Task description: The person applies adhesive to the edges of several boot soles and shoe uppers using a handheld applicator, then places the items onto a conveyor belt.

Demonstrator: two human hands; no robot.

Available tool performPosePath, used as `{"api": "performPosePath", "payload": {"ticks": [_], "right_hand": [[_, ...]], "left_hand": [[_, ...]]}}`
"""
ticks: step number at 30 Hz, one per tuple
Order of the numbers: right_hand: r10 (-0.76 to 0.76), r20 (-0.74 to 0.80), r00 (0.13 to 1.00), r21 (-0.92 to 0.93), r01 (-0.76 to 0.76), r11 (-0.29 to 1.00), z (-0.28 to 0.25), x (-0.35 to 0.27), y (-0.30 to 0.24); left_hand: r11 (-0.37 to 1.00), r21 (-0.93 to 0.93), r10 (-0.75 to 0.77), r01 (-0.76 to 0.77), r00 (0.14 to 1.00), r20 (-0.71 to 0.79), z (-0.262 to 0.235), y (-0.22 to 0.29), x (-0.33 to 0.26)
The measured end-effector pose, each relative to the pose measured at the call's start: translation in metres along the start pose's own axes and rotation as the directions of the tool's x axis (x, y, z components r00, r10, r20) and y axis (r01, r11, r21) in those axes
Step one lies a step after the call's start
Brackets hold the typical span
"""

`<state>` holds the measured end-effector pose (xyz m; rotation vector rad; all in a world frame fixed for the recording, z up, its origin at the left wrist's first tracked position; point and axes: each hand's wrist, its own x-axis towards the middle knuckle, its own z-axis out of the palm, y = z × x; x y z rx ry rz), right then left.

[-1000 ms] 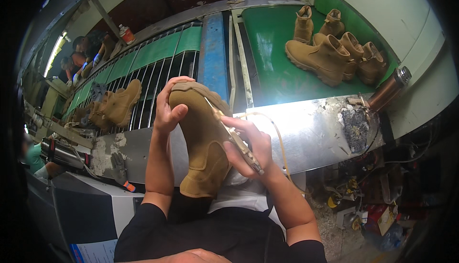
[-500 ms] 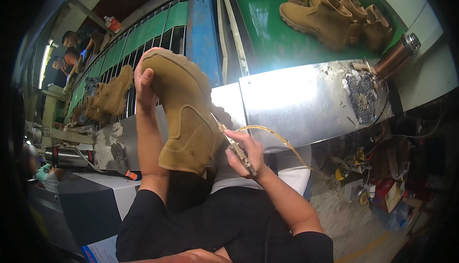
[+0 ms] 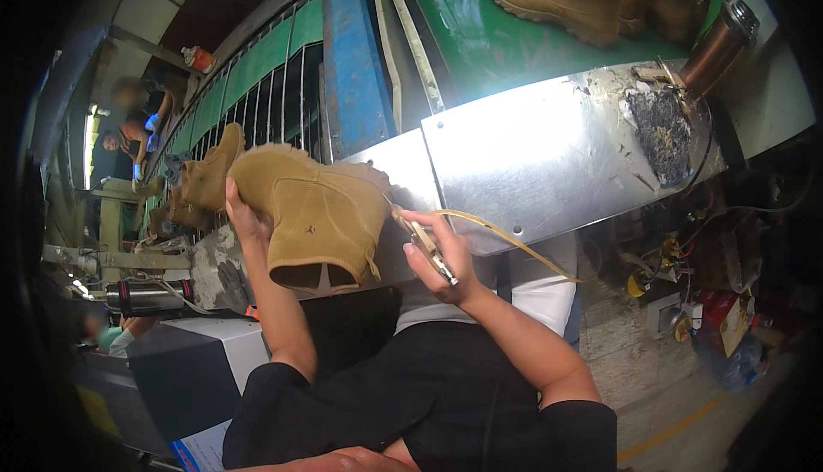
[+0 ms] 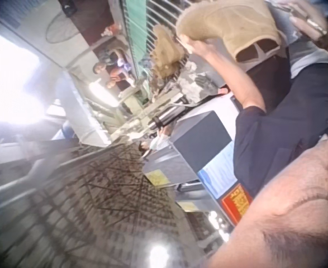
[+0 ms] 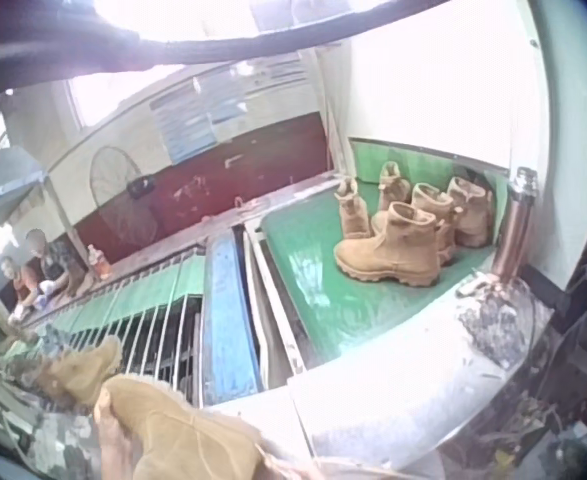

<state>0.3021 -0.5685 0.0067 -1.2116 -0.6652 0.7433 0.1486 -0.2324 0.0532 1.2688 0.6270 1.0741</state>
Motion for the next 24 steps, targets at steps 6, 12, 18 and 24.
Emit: {"api": "performPosePath", "payload": {"ticks": [6, 12, 18, 24], "right_hand": [[-0.026, -0.017, 1.000, 0.082, 0.027, 0.996, 0.013, 0.017, 0.003], [-0.058, -0.007, 0.998, 0.015, 0.058, 0.998, 0.025, 0.029, 0.002], [-0.041, 0.008, 0.999, 0.000, 0.041, 0.999, 0.031, 0.029, 0.005], [-0.023, -0.006, 1.000, 0.008, 0.023, 1.000, 0.031, 0.027, 0.009]], "left_hand": [[0.971, 0.033, -0.226, 0.237, 0.952, -0.205, -0.039, 0.008, -0.063], [0.897, 0.089, -0.392, 0.433, 0.872, -0.294, -0.078, 0.012, -0.133], [0.681, 0.234, -0.650, 0.694, 0.719, -0.244, -0.046, 0.042, -0.199], [0.574, 0.236, -0.807, 0.784, 0.590, 0.004, -0.021, 0.038, -0.220]]}}
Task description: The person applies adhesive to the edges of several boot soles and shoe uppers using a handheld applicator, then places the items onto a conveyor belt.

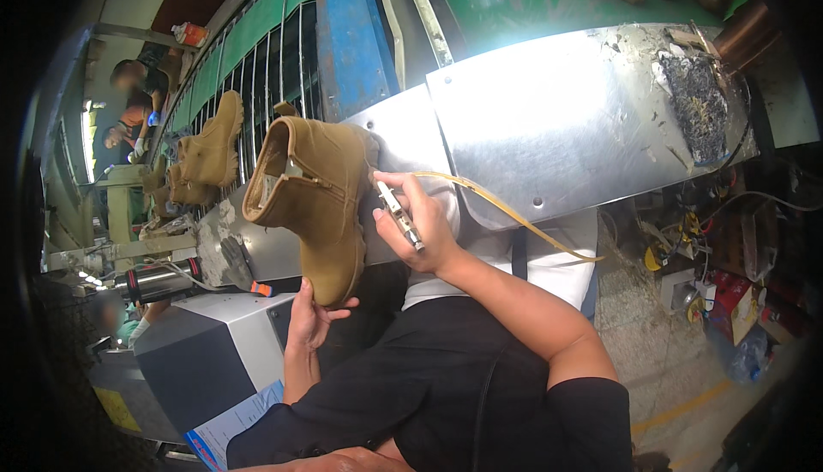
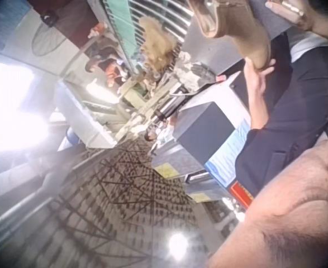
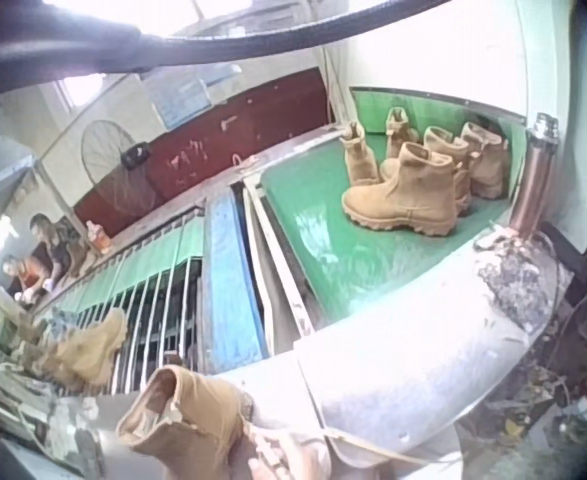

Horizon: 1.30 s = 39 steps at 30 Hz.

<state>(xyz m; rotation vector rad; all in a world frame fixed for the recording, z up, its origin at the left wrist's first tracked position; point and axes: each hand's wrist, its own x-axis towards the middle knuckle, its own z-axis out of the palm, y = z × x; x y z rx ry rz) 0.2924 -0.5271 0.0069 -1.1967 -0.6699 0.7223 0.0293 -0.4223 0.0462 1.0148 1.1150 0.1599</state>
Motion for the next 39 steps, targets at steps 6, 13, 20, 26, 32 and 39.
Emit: {"api": "performPosePath", "payload": {"ticks": [6, 13, 20, 26, 32, 39], "right_hand": [[0.093, 0.097, 0.991, 0.080, -0.101, 0.992, 0.001, -0.017, -0.003], [0.180, 0.167, 0.970, 0.018, -0.185, 0.983, -0.019, -0.047, -0.010], [0.300, 0.181, 0.937, -0.008, -0.303, 0.953, -0.044, -0.069, -0.031], [0.493, 0.102, 0.864, 0.038, -0.498, 0.866, -0.057, -0.058, -0.079], [0.448, 0.020, 0.894, -0.026, -0.448, 0.894, -0.055, -0.053, -0.094], [0.160, -0.064, 0.985, -0.153, -0.168, 0.974, -0.039, -0.070, -0.068]], "left_hand": [[0.983, -0.165, -0.047, 0.075, 0.985, 0.168, 0.046, 0.002, 0.000], [0.952, -0.203, -0.144, 0.230, 0.918, 0.369, 0.071, 0.009, 0.008], [0.919, -0.186, -0.179, 0.347, 0.788, 0.589, 0.091, 0.010, 0.016], [0.895, -0.218, -0.123, 0.389, 0.686, 0.717, 0.116, 0.001, 0.034], [0.860, -0.314, -0.038, 0.403, 0.663, 0.748, 0.140, -0.003, 0.052], [0.876, -0.367, 0.053, 0.312, 0.694, 0.718, 0.166, -0.001, 0.071]]}}
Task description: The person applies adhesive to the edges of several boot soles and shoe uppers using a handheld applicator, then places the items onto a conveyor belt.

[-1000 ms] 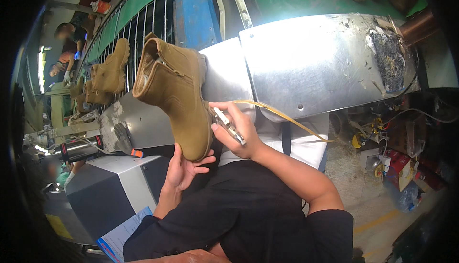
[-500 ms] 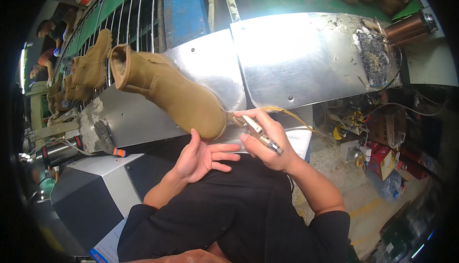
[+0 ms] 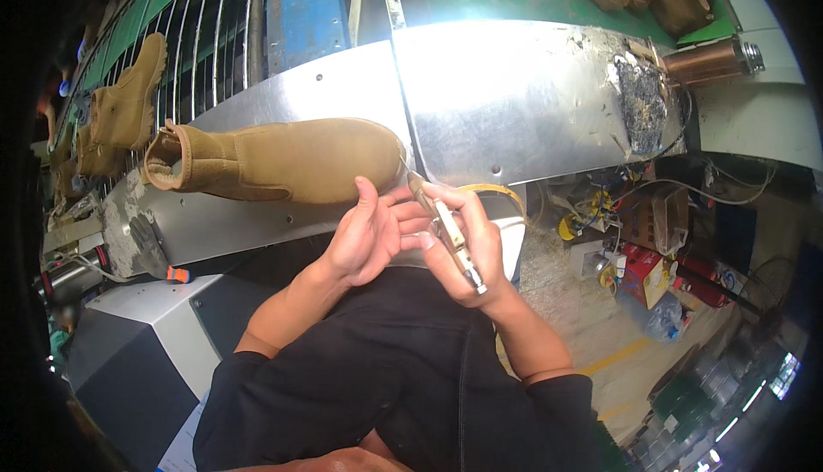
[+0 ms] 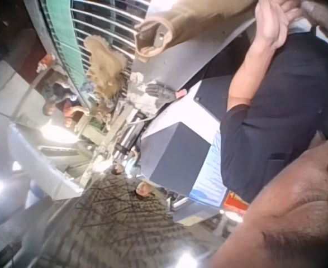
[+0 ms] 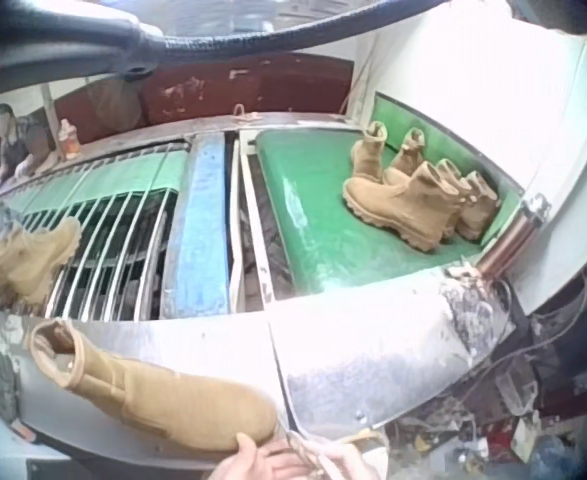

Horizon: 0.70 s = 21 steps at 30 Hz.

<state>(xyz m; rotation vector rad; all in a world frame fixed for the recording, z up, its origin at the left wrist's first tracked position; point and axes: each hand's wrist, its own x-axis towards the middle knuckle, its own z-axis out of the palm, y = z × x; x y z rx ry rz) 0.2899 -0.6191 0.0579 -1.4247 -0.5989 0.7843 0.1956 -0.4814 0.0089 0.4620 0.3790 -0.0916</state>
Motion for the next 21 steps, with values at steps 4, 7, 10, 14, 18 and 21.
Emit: {"api": "performPosePath", "payload": {"ticks": [4, 7, 10, 14, 18, 21], "right_hand": [[-0.209, -0.046, 0.977, -0.158, 0.200, 0.967, 0.009, -0.004, 0.036], [-0.441, 0.036, 0.897, -0.493, 0.400, 0.773, 0.009, 0.013, 0.051], [-0.206, -0.017, 0.978, -0.163, 0.201, 0.966, -0.009, 0.019, 0.070], [-0.178, 0.128, 0.976, 0.033, 0.175, 0.984, -0.050, 0.032, 0.055], [-0.266, -0.130, 0.955, 0.015, 0.270, 0.963, -0.099, 0.037, 0.037], [-0.343, -0.358, 0.869, -0.133, 0.316, 0.940, -0.143, 0.058, 0.028]], "left_hand": [[1.000, -0.012, 0.023, -0.023, 1.000, -0.022, -0.001, 0.002, 0.019], [0.998, -0.042, 0.048, -0.049, 0.998, -0.029, -0.003, 0.001, 0.042], [0.992, 0.041, 0.116, -0.116, 0.993, -0.014, -0.008, 0.004, 0.053], [0.310, 0.893, 0.166, -0.325, 0.944, 0.286, -0.001, 0.051, -0.017], [0.064, 0.784, 0.215, -0.618, 0.775, 0.594, 0.041, 0.130, -0.127], [-0.208, 0.917, 0.696, -0.342, 0.607, 0.384, 0.045, 0.170, -0.156]]}}
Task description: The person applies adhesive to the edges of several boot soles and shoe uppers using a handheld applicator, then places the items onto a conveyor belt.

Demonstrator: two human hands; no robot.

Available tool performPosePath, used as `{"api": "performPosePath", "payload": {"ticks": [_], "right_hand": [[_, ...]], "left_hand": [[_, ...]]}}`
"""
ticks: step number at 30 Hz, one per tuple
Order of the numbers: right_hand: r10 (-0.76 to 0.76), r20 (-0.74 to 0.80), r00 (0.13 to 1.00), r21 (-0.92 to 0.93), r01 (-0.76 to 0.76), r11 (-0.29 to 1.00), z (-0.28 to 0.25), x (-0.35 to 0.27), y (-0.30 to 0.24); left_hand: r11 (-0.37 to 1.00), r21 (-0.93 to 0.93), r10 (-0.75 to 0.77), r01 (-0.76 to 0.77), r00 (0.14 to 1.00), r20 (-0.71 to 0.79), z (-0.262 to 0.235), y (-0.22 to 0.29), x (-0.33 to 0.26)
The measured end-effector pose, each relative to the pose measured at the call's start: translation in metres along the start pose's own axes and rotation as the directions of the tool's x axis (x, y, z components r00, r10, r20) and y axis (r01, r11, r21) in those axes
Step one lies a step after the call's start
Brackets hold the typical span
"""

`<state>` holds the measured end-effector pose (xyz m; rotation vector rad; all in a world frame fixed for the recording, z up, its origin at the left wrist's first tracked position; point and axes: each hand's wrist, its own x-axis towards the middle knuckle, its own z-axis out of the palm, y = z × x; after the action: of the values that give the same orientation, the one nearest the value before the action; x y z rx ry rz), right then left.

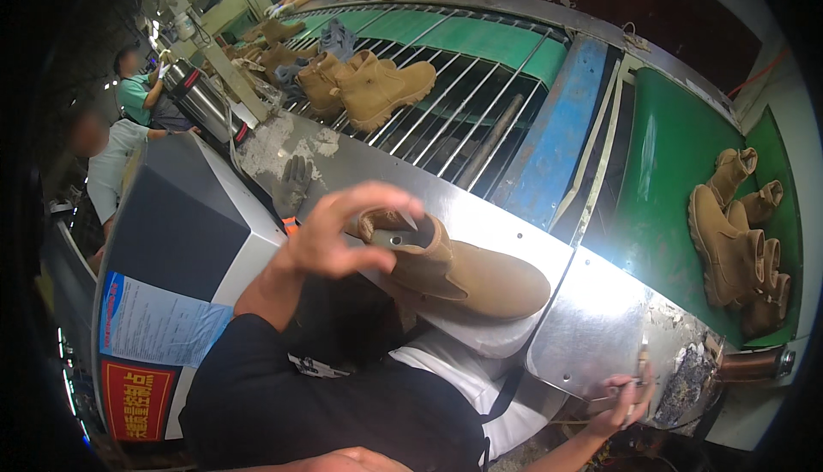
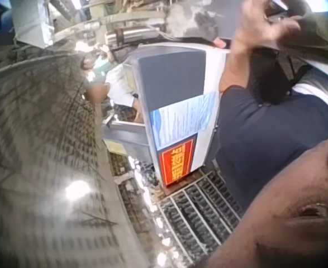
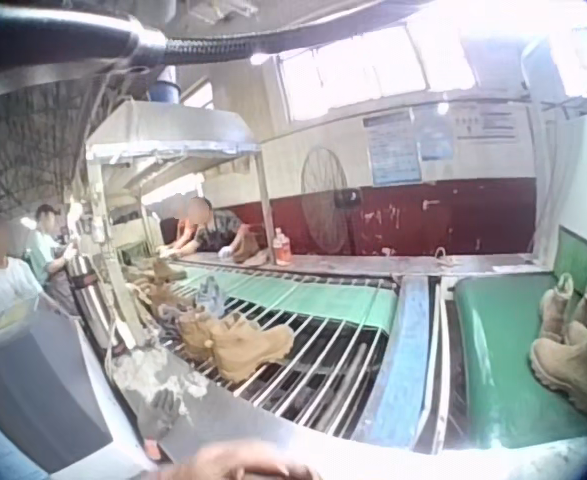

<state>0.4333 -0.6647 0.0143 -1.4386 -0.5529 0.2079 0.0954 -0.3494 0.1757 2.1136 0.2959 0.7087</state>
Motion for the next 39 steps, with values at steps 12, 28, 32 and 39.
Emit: {"api": "performPosePath", "payload": {"ticks": [12, 28, 32, 39], "right_hand": [[0.061, -0.199, 0.978, 0.249, -0.010, 0.968, -0.034, 0.026, 0.029], [0.053, -0.138, 0.989, 0.264, -0.015, 0.964, -0.039, 0.037, 0.036], [0.096, -0.182, 0.979, 0.263, -0.045, 0.964, -0.044, 0.025, 0.038], [0.213, -0.140, 0.967, 0.170, -0.188, 0.967, -0.039, 0.042, 0.042]], "left_hand": [[0.954, 0.281, -0.167, 0.109, 0.967, 0.192, 0.020, -0.040, 0.043], [0.955, -0.279, -0.109, 0.097, 0.994, -0.027, 0.287, -0.184, 0.391], [0.885, -0.388, -0.159, 0.258, 0.950, 0.269, 0.329, -0.181, 0.370], [0.990, 0.134, 0.016, -0.039, 0.986, 0.165, 0.120, -0.353, 0.261]]}}
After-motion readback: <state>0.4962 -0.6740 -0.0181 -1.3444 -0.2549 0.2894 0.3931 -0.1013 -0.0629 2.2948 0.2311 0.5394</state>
